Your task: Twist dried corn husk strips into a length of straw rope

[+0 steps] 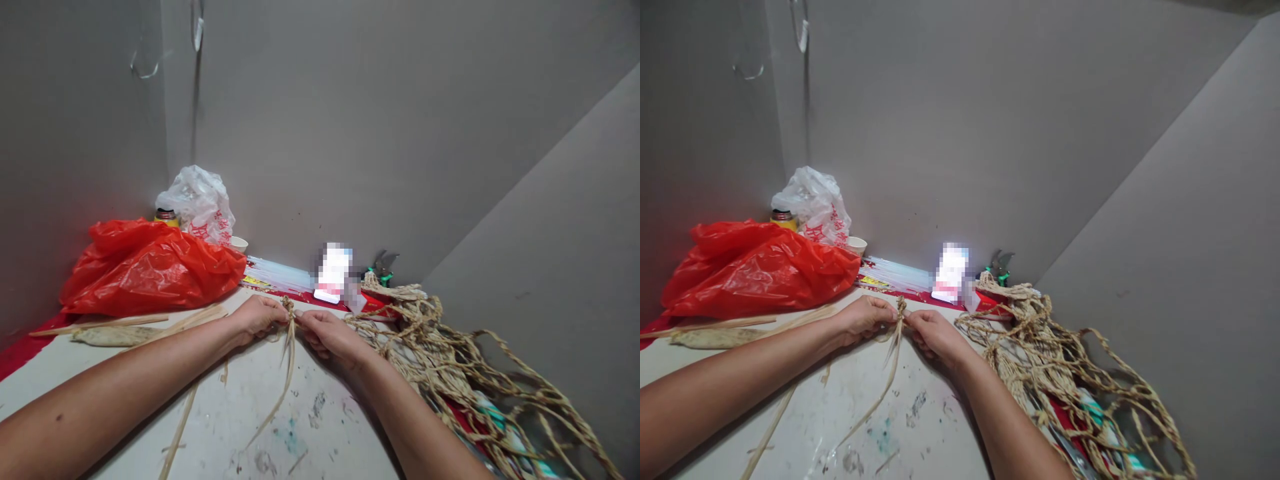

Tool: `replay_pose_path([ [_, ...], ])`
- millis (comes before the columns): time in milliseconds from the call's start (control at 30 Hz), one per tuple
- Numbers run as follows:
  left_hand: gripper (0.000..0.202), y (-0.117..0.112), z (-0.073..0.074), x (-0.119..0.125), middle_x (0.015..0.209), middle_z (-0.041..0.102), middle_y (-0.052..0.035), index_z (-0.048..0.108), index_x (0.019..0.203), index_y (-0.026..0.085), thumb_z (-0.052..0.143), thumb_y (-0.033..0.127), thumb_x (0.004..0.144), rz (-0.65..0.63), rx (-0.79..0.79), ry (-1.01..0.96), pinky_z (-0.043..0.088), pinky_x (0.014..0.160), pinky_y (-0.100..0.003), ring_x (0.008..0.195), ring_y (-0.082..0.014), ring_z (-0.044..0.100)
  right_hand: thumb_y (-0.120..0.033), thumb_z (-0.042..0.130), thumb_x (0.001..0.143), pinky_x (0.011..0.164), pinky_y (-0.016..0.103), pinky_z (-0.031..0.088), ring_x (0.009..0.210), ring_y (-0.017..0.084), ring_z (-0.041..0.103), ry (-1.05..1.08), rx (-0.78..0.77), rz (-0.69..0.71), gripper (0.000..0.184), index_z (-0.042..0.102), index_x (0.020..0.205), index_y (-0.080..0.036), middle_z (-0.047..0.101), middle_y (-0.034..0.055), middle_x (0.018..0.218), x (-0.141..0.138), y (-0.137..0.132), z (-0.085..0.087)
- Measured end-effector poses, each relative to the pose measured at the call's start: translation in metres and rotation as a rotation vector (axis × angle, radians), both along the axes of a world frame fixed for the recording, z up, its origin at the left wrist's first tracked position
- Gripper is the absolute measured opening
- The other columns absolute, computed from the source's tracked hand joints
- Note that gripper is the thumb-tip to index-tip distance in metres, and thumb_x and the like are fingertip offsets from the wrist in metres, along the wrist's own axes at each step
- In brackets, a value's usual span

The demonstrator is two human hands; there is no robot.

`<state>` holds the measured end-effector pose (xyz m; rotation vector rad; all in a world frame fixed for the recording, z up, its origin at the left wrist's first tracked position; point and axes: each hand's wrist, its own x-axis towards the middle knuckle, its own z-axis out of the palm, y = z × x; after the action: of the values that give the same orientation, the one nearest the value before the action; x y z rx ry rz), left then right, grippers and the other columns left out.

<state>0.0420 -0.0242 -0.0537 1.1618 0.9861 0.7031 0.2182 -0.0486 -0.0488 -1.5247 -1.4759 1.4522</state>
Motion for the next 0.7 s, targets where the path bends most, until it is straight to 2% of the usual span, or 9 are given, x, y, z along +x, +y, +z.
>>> replay_pose_path([
  [100,0.025,0.000,0.003,-0.001,0.056,0.058,0.0024,0.058,0.067,0.015,0.067,0.032,0.051,-0.011,-0.040,-0.006,0.007,0.041,-0.023,0.036,-0.0019,0.024,-0.049,0.060,0.074,0.038,0.021,0.026,0.042,0.009,0.041,-0.147,0.257,-0.099,0.033,0.059,0.068,-0.017,0.051,-0.0014,0.052,0.001,0.001,0.003],
  [200,0.027,-0.001,0.005,-0.002,0.061,0.062,0.0007,0.057,0.068,0.015,0.067,0.034,0.051,-0.037,-0.052,-0.004,0.006,0.041,-0.022,0.036,-0.0010,0.023,-0.042,0.064,0.071,0.045,0.023,0.031,0.049,0.011,0.045,-0.163,0.461,-0.178,0.028,0.065,0.066,-0.015,0.055,0.0008,0.055,-0.003,0.001,0.004],
  [267,0.027,-0.001,0.007,-0.002,0.061,0.062,0.0010,0.056,0.067,0.015,0.067,0.034,0.051,-0.043,-0.049,-0.001,0.006,0.040,-0.022,0.036,-0.0008,0.022,-0.041,0.066,0.069,0.047,0.024,0.032,0.049,0.011,0.044,-0.137,0.435,-0.142,0.027,0.065,0.061,-0.015,0.055,0.0012,0.054,-0.008,0.000,0.003],
  [367,0.026,-0.001,0.008,-0.003,0.060,0.062,0.0012,0.056,0.067,0.015,0.067,0.032,0.051,-0.039,-0.053,0.013,0.006,0.040,-0.022,0.036,-0.0011,0.023,-0.038,0.071,0.064,0.046,0.024,0.030,0.048,0.010,0.042,-0.077,0.307,-0.095,0.026,0.062,0.058,-0.014,0.055,0.0013,0.053,-0.014,-0.003,0.002],
  [533,0.020,-0.001,0.008,-0.002,0.057,0.061,0.0007,0.055,0.066,0.016,0.063,0.028,0.053,-0.045,-0.047,0.006,0.007,0.039,-0.022,0.035,-0.0022,0.024,-0.031,0.073,0.058,0.046,0.022,0.030,0.048,0.008,0.041,0.022,0.197,-0.138,0.021,0.059,0.059,-0.015,0.054,-0.0014,0.053,-0.015,-0.006,0.006],
  [700,0.014,-0.002,0.005,0.001,0.049,0.055,0.0019,0.046,0.056,0.017,0.057,0.025,0.057,-0.021,-0.002,0.036,0.009,0.038,-0.022,0.033,-0.0028,0.024,-0.024,0.069,0.058,0.047,0.021,0.036,0.048,0.009,0.049,0.148,0.110,-0.123,0.018,0.055,0.067,-0.017,0.058,-0.0020,0.056,-0.018,-0.009,0.007],
])
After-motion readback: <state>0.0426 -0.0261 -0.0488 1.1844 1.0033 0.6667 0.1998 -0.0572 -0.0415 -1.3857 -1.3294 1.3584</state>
